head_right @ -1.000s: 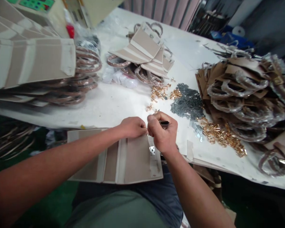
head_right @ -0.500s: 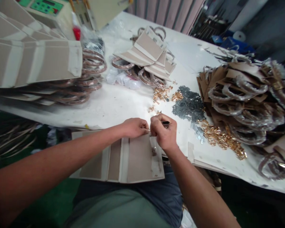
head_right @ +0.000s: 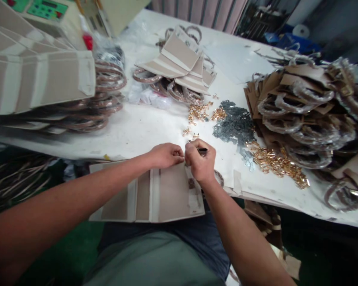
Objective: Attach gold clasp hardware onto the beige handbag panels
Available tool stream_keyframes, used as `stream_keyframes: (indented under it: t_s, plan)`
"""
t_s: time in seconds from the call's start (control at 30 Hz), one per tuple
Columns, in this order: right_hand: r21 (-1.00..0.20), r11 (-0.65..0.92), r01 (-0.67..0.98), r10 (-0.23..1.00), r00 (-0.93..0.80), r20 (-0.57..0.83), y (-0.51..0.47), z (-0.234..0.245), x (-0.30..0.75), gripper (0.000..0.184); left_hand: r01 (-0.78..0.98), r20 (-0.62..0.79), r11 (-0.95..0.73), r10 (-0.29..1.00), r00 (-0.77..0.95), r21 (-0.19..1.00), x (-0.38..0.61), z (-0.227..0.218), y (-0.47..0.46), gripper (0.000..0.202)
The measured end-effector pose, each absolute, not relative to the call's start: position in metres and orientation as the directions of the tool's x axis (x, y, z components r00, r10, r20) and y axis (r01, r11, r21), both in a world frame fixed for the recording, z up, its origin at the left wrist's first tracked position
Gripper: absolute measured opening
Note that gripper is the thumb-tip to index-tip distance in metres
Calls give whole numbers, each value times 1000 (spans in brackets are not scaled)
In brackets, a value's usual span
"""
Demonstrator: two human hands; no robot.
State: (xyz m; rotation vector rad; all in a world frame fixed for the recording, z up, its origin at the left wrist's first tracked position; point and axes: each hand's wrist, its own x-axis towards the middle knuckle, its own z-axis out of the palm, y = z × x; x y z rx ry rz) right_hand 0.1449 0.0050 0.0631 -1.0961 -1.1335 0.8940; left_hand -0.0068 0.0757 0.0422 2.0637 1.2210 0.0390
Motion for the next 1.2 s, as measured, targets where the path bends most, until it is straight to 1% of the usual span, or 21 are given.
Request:
stream_keyframes:
  t_s: [0.07,0.1,0.17,0.2,0.27,0.3,0.37,0.43,0.47,0.5,0.57,0.63,0.67,0.7,0.77,0.83,0.87,0.97,1.2]
  plan:
    - [-975,213,71,963,155,221,0,67,146,43,750,-310,-300,774,553,590,-7,43,74,18]
    - [-972,192,139,973,105,207,-3,69,148,43,747,-297,-312,776,557,587,-7,43,72,19]
    - [-933,147,329,988,0,155,-9,74,157,40,739,-268,-328,783,561,589,-8,43,70,20]
    - [-889,121,441,993,-47,112,-12,75,163,35,734,-254,-329,789,559,594,-8,42,69,20]
    - [-766,68,639,993,-121,-13,-15,72,178,23,725,-235,-331,796,559,604,-8,41,69,19]
    - [-704,48,709,986,-147,-80,-15,69,185,18,724,-229,-335,797,559,603,-7,41,69,19]
    - [-612,23,791,966,-175,-189,-14,61,196,12,733,-225,-349,798,559,583,-5,42,70,19]
    - [-556,20,831,958,-175,-227,-11,55,200,9,756,-221,-370,804,552,539,-3,45,67,20]
    - [-526,24,850,957,-171,-234,-9,53,200,9,767,-195,-391,816,544,508,-3,48,63,20]
    - [-494,28,869,956,-168,-241,-8,53,199,11,774,-138,-420,832,537,475,-4,50,56,21]
    - [-427,40,903,953,-163,-256,-6,55,194,15,760,56,-501,847,528,414,-7,54,35,25]
    - [-372,58,926,951,-164,-262,-7,58,191,20,703,245,-600,799,549,382,-12,52,4,29]
    - [-347,64,936,951,-163,-263,-8,59,190,21,649,292,-659,752,591,381,-16,49,-13,31]
    - [-324,67,944,951,-159,-266,-9,60,189,22,596,304,-709,702,643,376,-19,45,-29,37]
    - [-285,66,956,951,-147,-271,-11,61,189,24,517,274,-778,616,738,357,-24,35,-56,59]
    - [-269,68,961,952,-143,-270,-12,61,189,26,497,212,-801,577,789,334,-26,24,-72,80]
    - [-267,72,961,953,-145,-267,-12,61,190,27,501,182,-803,572,800,323,-26,20,-76,86]
    - [-271,78,960,954,-150,-258,-12,60,190,27,517,123,-805,568,814,291,-25,13,-77,92]
    - [-280,60,958,958,-134,-255,-13,60,190,27,524,85,-810,561,824,263,-22,17,-77,91]
